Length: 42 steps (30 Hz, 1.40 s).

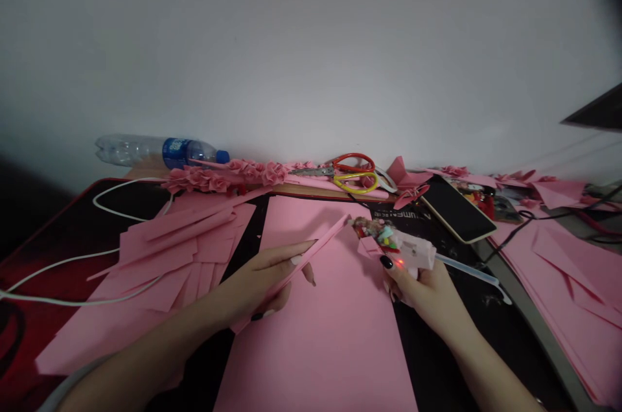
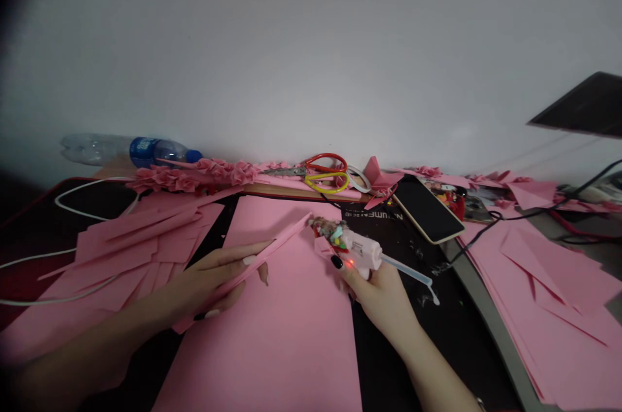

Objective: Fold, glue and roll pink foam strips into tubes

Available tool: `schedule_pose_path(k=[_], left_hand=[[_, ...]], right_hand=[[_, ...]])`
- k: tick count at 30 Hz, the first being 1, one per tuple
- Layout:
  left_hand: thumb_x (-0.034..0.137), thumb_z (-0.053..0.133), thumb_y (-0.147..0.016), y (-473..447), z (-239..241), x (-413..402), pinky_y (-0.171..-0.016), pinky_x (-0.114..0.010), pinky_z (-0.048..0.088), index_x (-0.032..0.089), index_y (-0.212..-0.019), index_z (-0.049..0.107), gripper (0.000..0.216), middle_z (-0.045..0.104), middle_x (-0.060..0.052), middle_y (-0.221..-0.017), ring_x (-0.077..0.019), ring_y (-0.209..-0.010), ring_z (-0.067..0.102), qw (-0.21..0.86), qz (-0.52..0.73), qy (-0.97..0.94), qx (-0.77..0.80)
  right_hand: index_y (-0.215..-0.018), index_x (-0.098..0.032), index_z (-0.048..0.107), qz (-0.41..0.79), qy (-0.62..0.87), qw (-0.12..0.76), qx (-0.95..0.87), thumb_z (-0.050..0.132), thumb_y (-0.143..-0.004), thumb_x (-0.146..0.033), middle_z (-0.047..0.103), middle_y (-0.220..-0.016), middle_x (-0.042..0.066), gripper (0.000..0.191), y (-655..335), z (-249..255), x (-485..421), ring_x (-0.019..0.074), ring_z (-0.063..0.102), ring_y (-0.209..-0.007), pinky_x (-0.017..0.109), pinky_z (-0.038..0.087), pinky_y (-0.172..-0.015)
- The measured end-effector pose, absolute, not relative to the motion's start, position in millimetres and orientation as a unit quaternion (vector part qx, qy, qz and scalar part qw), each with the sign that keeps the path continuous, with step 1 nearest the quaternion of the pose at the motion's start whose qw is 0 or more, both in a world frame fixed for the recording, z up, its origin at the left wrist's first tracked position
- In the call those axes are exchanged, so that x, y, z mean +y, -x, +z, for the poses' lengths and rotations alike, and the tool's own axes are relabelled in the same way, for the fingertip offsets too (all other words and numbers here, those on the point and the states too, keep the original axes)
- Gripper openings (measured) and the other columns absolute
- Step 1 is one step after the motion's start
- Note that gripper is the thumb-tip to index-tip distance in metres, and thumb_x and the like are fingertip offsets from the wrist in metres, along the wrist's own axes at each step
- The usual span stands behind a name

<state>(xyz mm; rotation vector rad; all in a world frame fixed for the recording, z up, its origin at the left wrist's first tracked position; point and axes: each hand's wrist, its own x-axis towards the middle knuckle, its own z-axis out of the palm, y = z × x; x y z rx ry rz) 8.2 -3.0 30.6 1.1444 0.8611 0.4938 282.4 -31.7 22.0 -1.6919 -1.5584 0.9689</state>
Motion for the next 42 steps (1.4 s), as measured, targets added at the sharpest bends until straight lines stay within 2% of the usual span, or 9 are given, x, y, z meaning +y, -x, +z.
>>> schedule_pose_path(k=[7, 16, 20, 24, 27, 30, 34, 37, 42], left_hand=[[0.044, 0.05, -0.087, -10.2, 36.0, -4.5, -0.032, -0.02, 0.018, 0.02, -0.089, 0.066, 0.029, 0.034, 0.008, -0.041, -0.0078, -0.034, 0.027, 0.73, 0.231, -0.504, 0.399], [0.047, 0.049, -0.086, -8.5, 30.3, -3.2, -0.032, -0.02, 0.017, 0.019, -0.089, 0.064, 0.032, 0.033, 0.008, -0.04, -0.0076, -0.033, 0.026, 0.726, 0.225, -0.51, 0.402], [0.047, 0.049, -0.086, -8.0, 33.2, -2.9, -0.033, -0.02, 0.018, 0.019, -0.087, 0.065, 0.032, 0.034, 0.007, -0.04, -0.0077, -0.033, 0.026, 0.722, 0.223, -0.514, 0.406], [0.044, 0.052, -0.083, -10.3, 37.7, -3.1, -0.032, -0.02, 0.018, 0.019, -0.084, 0.065, 0.028, 0.031, 0.008, -0.039, -0.0081, -0.033, 0.026, 0.721, 0.247, -0.495, 0.417], [0.04, 0.053, -0.082, -11.6, 39.5, -2.4, -0.033, -0.02, 0.019, 0.019, -0.082, 0.065, 0.024, 0.034, 0.008, -0.039, -0.0081, -0.034, 0.029, 0.726, 0.261, -0.478, 0.421], [0.04, 0.051, -0.082, -10.5, 38.3, -0.4, -0.035, -0.02, 0.024, 0.02, -0.081, 0.064, 0.024, 0.04, 0.006, -0.041, -0.009, -0.035, 0.034, 0.721, 0.273, -0.484, 0.415], [0.04, 0.049, -0.084, -7.7, 35.0, 2.5, -0.037, -0.02, 0.03, 0.019, -0.086, 0.064, 0.025, 0.046, 0.005, -0.047, -0.0096, -0.037, 0.04, 0.705, 0.274, -0.498, 0.424], [0.037, 0.047, -0.085, -6.5, 31.0, 3.3, -0.038, -0.02, 0.033, 0.018, -0.086, 0.063, 0.026, 0.049, 0.004, -0.054, -0.0089, -0.04, 0.042, 0.695, 0.275, -0.508, 0.428], [0.036, 0.047, -0.086, -4.9, 22.9, 2.7, -0.04, -0.021, 0.04, 0.02, -0.103, 0.061, 0.028, 0.059, -0.002, -0.092, -0.0069, -0.045, 0.045, 0.691, 0.284, -0.509, 0.426]], right_hand=[[-0.06, -0.019, 0.055, 0.366, 0.602, 0.262, -0.66, 0.052, -0.086, -0.04, 0.053, -0.049, 0.0, 0.033, -281.0, 24.9, -33.3, 0.0133, 0.047, -0.045, 0.024, 0.038, -0.043], [-0.07, -0.018, 0.055, 0.369, 0.641, 0.308, -0.599, 0.055, -0.083, -0.043, 0.051, -0.049, -0.002, 0.028, -277.6, 24.2, -31.6, 0.0121, 0.042, -0.043, 0.025, 0.034, -0.041], [-0.072, -0.018, 0.058, 0.29, 0.66, 0.321, -0.614, 0.054, -0.082, -0.039, 0.054, -0.051, -0.001, 0.024, -279.6, 27.6, -28.4, 0.014, 0.046, -0.045, 0.026, 0.037, -0.044], [-0.092, -0.018, 0.062, 0.205, 0.68, 0.288, -0.642, 0.054, -0.08, -0.031, 0.064, -0.068, 0.002, 0.019, -288.4, 35.3, -25.8, 0.0167, 0.054, -0.056, 0.026, 0.043, -0.051], [-0.11, -0.019, 0.055, 0.223, 0.634, 0.256, -0.695, 0.052, -0.079, -0.022, 0.066, -0.09, 0.004, 0.032, -293.1, 43.7, -25.8, 0.0185, 0.06, -0.072, 0.027, 0.047, -0.063], [-0.113, -0.02, 0.05, 0.249, 0.59, 0.209, -0.739, 0.05, -0.075, -0.013, 0.064, -0.1, 0.005, 0.038, -293.7, 50.0, -26.8, 0.0192, 0.06, -0.081, 0.028, 0.047, -0.072], [-0.109, -0.021, 0.05, 0.253, 0.598, 0.143, -0.747, 0.047, -0.072, -0.009, 0.063, -0.095, 0.004, 0.039, -296.0, 51.7, -26.8, 0.0189, 0.06, -0.077, 0.029, 0.045, -0.068], [-0.109, -0.021, 0.05, 0.223, 0.626, 0.103, -0.74, 0.046, -0.071, -0.009, 0.063, -0.1, 0.006, 0.04, -305.5, 49.9, -25.3, 0.0211, 0.061, -0.084, 0.031, 0.045, -0.072], [-0.107, -0.02, 0.051, 0.168, 0.656, 0.08, -0.732, 0.047, -0.067, -0.011, 0.063, -0.104, 0.007, 0.042, -331.0, 43.3, -23.9, 0.0221, 0.062, -0.09, 0.031, 0.046, -0.077]])
